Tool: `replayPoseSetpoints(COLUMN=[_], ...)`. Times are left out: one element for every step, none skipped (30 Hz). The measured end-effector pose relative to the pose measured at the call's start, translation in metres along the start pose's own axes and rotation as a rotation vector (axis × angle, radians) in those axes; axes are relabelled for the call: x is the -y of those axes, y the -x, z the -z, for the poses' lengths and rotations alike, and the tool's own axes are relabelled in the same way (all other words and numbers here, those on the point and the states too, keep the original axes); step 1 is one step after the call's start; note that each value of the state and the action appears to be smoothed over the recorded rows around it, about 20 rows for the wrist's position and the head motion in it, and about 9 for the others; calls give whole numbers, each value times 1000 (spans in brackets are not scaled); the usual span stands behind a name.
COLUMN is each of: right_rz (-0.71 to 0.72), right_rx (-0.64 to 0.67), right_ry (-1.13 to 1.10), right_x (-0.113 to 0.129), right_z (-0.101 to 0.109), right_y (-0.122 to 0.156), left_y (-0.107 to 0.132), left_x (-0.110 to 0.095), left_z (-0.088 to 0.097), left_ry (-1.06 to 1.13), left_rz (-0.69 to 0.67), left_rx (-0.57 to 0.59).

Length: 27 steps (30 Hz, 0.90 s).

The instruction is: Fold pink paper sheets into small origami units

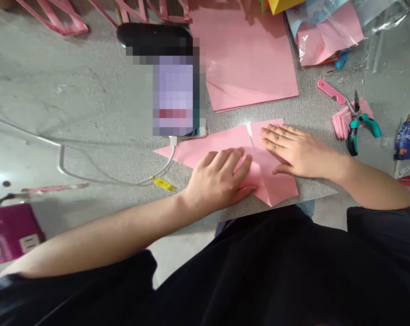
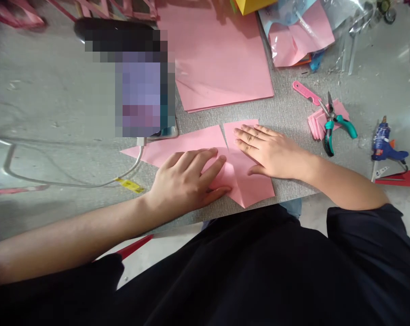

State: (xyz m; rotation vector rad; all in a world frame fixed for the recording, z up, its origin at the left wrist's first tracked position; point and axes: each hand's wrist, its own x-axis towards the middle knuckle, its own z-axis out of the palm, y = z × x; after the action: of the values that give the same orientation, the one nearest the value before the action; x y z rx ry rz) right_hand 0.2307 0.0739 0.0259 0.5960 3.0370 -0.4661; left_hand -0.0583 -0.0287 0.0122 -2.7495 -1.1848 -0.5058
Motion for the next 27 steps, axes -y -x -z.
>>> replayPoseSetpoints(right_rz=[-14, -28, -38, -45, -50, -55, -60, -66, -70, -74, -77, -77, -76, -76, -77, -83, -90, -99, -106, -113, -118, -123, -126, -132, -137, -142, -145], right_rx=[4, 8, 11, 12, 12, 11, 12, 13, 13, 15, 18, 21, 22, 22, 20, 19, 17, 17, 16, 14, 11, 8, 4, 1, -2, -3, -6], right_ry=[15, 31, 45, 58, 65, 68, 66, 58, 45, 29, 10, -11, -33, -54, -73, -89, -100, -106, -108, -109, -108, -105, -101, -95, -87, -78, -68], right_x=[2, 4, 6, 8, 10, 11, 12, 13, 13, 12, 12, 11, 10, 9, 9, 9, 9, 10, 10, 11, 12, 13, 14, 15, 17, 18, 19], right_z=[1, 2, 2, 3, 3, 3, 3, 3, 3, 3, 2, 1, 0, -1, -2, -3, -5, -6, -7, -8, -8, -8, -8, -7, -7, -7, -6], right_y=[0, 0, 1, 1, 2, 2, 3, 3, 3, 4, 4, 4, 4, 5, 6, 6, 7, 8, 9, 10, 11, 12, 12, 12, 12, 12, 12], left_y=[0, 0, 0, 0, 0, -1, -1, -1, -1, -1, 0, 0, 1, 1, 1, 1, 1, 0, 0, -1, -2, -2, -3, -3, -4, -4, -4], left_x=[0, 0, 0, 0, 0, 1, 2, 3, 3, 5, 5, 6, 7, 7, 7, 7, 7, 6, 6, 6, 6, 5, 5, 5, 5, 4, 4], left_z=[0, -1, -1, -1, -1, -1, -1, -1, -2, -3, -5, -6, -8, -9, -9, -9, -8, -7, -6, -5, -3, -2, -2, -1, -1, -1, -1], left_ry=[-5, -6, -6, -6, -3, 2, 16, 43, 83, 130, 180, 225, 260, 285, 305, 322, 337, 348, 350, 343, 331, 318, 308, 303, 302, 302, 300], left_rz=[0, 0, 0, 2, 4, 10, 16, 13, -7, -43, -87, -131, -163, -178, -176, -167, -158, -153, -149, -147, -146, -146, -145, -145, -143, -141, -139], left_rx=[-3, -3, -2, -2, -3, -3, -2, -1, -7, -19, -37, -57, -75, -86, -89, -85, -76, -64, -56, -49, -44, -43, -42, -43, -40, -37, -35])
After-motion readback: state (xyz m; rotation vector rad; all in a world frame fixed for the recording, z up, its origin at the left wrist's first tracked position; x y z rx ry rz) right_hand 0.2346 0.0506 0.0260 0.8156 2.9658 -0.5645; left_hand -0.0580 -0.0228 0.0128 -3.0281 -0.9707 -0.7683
